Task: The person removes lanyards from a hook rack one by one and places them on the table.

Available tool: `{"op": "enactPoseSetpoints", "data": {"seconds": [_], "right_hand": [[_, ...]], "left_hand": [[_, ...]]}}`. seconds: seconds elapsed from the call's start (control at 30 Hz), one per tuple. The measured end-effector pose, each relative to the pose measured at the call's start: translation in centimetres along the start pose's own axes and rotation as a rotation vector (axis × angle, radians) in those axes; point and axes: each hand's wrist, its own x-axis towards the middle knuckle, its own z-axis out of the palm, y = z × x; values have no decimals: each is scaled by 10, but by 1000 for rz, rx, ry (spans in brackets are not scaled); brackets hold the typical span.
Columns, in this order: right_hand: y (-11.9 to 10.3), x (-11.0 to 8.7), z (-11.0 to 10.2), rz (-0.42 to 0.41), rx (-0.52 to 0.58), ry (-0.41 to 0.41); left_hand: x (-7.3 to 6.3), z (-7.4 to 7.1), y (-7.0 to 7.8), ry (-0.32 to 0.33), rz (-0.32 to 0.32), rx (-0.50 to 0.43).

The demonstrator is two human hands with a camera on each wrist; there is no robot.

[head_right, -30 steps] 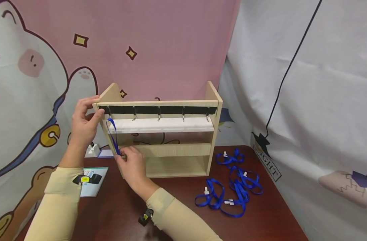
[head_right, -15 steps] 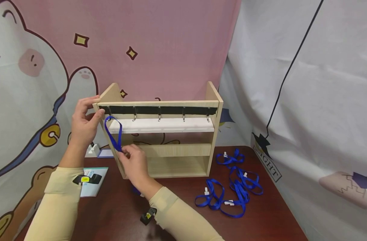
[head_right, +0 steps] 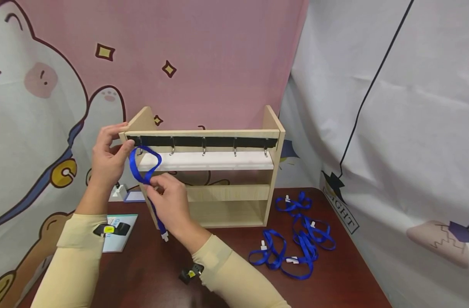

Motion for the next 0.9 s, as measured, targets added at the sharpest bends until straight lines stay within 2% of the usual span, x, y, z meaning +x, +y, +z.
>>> {"op": "enactPoseSetpoints", "data": {"seconds": [0.2,0.47,0.8,0.9], "right_hand": [[-22,8,-8,-60,55,9],[-39,13,-23,-96,114,38],[-43,10,-62,4,98,-69],[-40,7,-78,31,81,-92]], "left_hand": [[1,0,-8,3,-11,-4],[0,0,-3,1,-18,2],[2,0,-13,2,-22,-5],[2,0,-8,-1,-28,-6]]}}
